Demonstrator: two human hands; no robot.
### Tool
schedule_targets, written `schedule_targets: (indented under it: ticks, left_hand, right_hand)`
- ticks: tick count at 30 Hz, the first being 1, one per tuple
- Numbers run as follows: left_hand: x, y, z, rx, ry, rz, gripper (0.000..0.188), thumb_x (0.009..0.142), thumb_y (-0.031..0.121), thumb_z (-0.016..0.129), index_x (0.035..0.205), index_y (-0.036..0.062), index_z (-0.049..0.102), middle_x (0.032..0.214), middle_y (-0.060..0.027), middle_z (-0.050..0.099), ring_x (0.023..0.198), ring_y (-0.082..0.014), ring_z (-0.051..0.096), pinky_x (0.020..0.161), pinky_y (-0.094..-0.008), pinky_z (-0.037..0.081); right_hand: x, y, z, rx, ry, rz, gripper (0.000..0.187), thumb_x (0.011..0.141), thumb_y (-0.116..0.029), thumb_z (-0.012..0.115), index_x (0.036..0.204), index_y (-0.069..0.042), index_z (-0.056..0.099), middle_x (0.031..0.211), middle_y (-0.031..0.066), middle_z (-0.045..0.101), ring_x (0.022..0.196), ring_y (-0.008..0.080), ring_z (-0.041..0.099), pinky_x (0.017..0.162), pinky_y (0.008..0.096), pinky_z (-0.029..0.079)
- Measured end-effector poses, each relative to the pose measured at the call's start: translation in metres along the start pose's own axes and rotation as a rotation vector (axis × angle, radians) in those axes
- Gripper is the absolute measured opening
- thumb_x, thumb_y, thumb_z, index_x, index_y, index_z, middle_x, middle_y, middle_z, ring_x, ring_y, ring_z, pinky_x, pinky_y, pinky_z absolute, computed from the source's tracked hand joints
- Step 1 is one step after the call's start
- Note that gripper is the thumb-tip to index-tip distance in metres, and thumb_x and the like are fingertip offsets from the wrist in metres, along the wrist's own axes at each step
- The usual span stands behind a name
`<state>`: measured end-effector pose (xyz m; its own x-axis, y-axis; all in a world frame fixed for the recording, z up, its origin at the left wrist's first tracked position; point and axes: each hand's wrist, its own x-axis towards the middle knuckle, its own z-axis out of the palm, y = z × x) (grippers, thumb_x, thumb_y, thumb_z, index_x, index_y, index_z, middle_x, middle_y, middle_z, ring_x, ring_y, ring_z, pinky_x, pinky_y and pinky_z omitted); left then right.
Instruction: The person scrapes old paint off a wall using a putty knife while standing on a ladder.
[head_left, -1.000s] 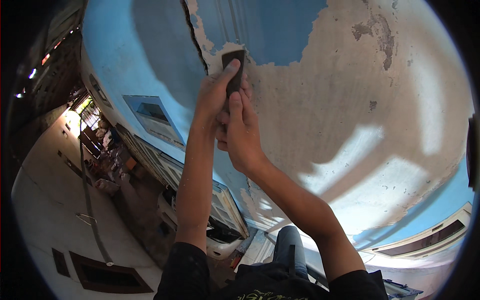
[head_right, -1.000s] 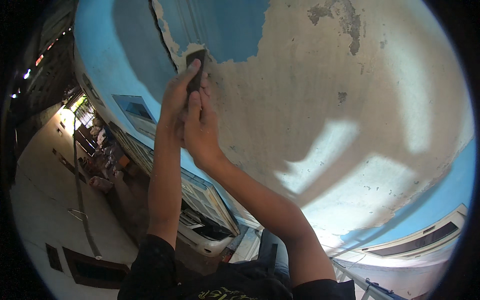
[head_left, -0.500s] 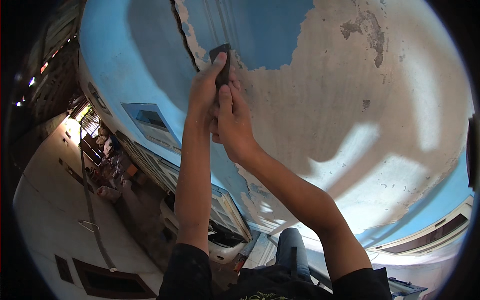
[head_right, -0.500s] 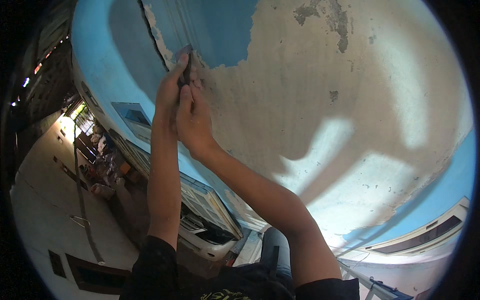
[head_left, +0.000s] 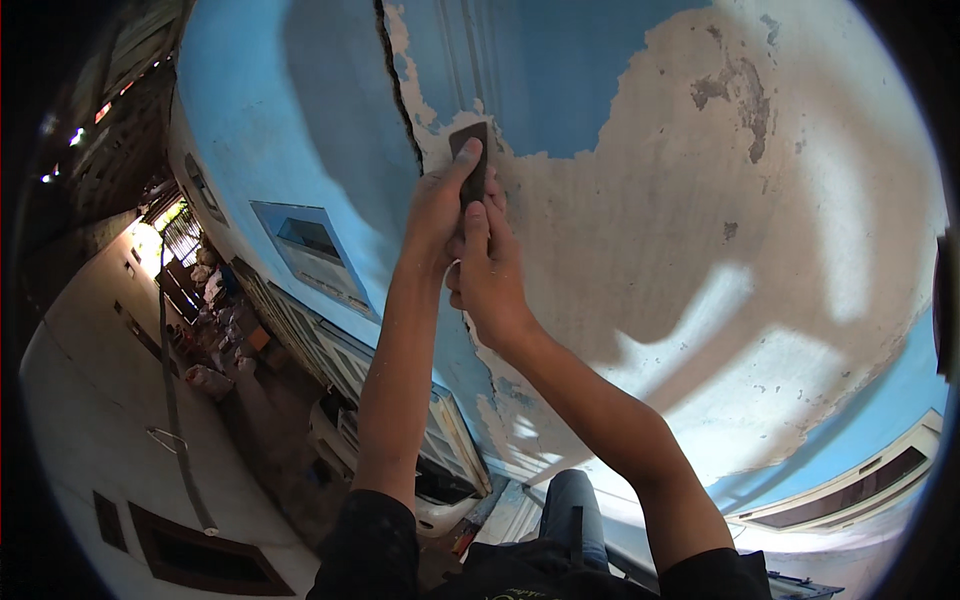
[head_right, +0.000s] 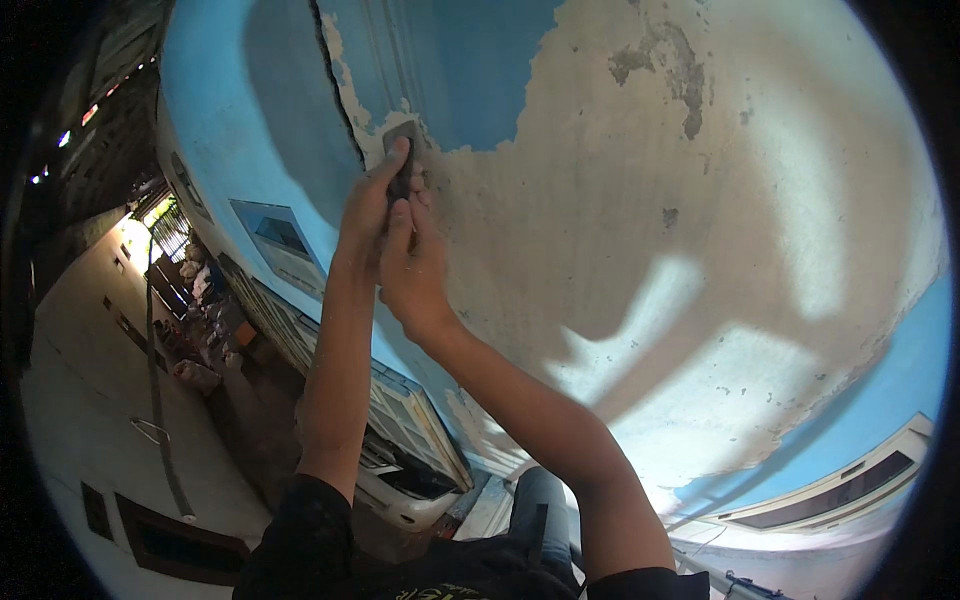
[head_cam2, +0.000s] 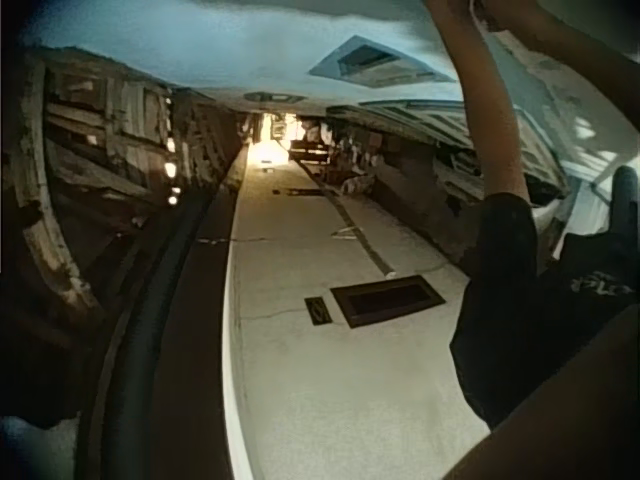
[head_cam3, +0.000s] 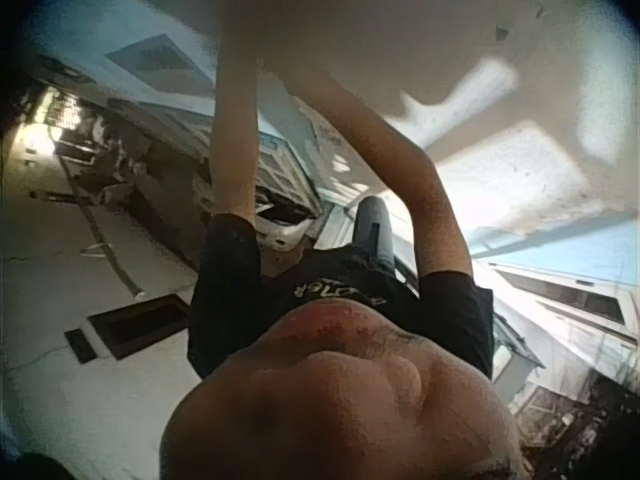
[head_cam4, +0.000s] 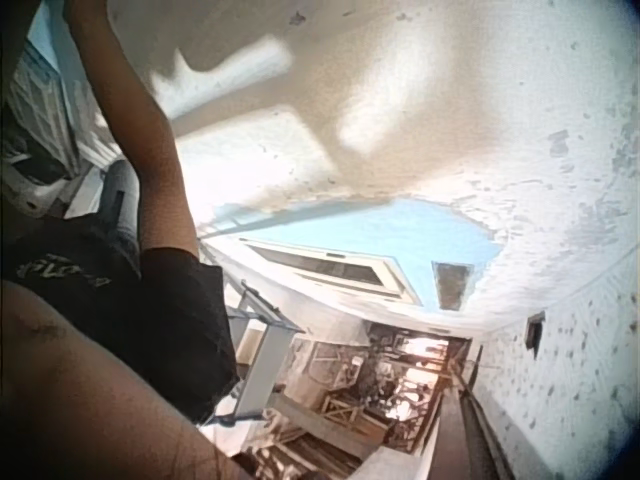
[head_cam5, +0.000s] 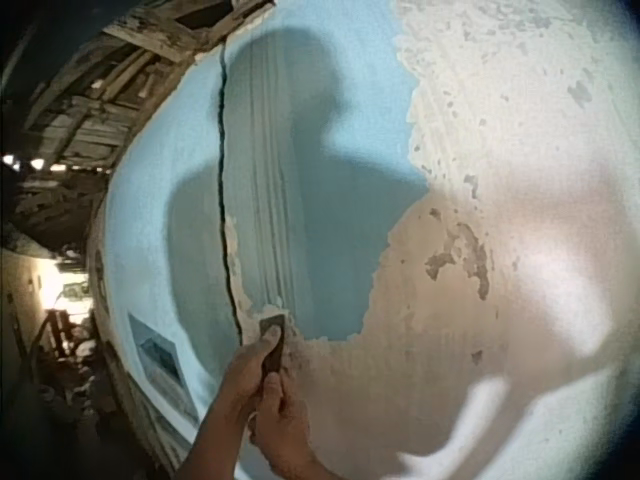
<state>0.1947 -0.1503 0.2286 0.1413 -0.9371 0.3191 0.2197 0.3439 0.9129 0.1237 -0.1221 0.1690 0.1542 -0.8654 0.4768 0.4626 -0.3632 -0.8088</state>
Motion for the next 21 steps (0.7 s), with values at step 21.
schedule_targets:
  ticks: [21]
  left_hand:
    - [0.007,-0.008,0.020,-0.476,-0.102,0.064,0.037,0.093,0.036,0.057,0.086,0.0002,0.059,0.076,-0.0108,0.061,0.063,-0.0173,0.061,0.050,-0.0266,0.049]
  right_hand:
    - [-0.006,-0.074,-0.005,-0.003,-0.051,0.212,0.024,0.101,-0.024,0.044,0.120,-0.013,0.052,0.082,-0.0055,0.045,0.057,0.0021,0.033,0.042,0.0177,0.024]
